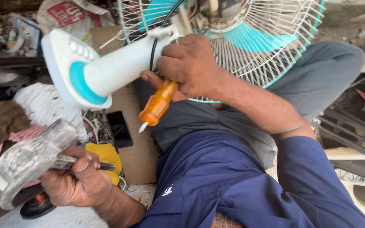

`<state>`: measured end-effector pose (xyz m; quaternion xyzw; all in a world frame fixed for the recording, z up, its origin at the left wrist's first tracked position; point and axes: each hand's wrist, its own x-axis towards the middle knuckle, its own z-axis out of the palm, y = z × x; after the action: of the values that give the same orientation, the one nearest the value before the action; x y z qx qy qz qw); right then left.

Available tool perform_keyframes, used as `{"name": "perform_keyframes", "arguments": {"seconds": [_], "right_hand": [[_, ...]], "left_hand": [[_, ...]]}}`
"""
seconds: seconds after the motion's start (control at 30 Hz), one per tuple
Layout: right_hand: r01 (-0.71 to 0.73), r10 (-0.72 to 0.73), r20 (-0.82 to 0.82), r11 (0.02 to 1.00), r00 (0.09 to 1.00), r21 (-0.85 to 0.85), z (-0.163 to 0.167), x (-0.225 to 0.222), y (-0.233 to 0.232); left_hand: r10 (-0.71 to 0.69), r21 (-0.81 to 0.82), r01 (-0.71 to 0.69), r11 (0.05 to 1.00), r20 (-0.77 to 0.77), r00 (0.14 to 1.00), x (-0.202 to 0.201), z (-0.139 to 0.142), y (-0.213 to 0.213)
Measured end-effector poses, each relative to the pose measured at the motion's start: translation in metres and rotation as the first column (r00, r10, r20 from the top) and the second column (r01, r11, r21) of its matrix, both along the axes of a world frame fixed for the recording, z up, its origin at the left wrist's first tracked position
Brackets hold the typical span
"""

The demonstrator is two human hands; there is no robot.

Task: The person repairs a standing fan by using a hammer and screwdriver to adjust the motor housing and internal components. They repeatedly tap the motor area and tighten screws while seated on the ground.

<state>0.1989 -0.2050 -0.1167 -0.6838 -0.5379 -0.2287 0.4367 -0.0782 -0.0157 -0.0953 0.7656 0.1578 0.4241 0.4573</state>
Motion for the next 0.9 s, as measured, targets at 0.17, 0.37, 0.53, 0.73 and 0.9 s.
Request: {"name": "perform_keyframes", "arguments": {"seconds": [0.17, 0.37, 0.53, 0.73, 0.9], "right_hand": [[0.007, -0.006, -0.036, 0.999, 0.999, 0.034, 0.006, 0.005, 0.000], [0.002, 0.002, -0.049, 0.997, 0.999, 0.080, -0.002, 0.004, 0.001], [0.000, 0.005, -0.061, 0.997, 0.998, 0.083, -0.002, 0.004, -0.002], [0.022, -0.019, -0.037, 0.997, 0.999, 0.072, 0.000, 0.003, -0.005], [0.003, 0.001, -0.050, 0.996, 0.999, 0.092, 0.000, 0.004, -0.007]], "left_hand": [[-0.003, -0.011, 0.003, 1.000, -0.015, 1.000, 0.002, -0.006, 0.001], [0.019, -0.051, -0.023, 0.998, -0.067, 0.998, 0.009, -0.004, -0.005], [-0.010, -0.065, 0.004, 0.998, -0.085, 0.996, 0.013, -0.002, -0.008], [-0.036, -0.032, 0.033, 0.999, -0.079, 0.996, 0.013, -0.004, -0.012], [-0.044, -0.023, 0.042, 0.999, -0.097, 0.994, 0.013, -0.006, -0.013]]}}
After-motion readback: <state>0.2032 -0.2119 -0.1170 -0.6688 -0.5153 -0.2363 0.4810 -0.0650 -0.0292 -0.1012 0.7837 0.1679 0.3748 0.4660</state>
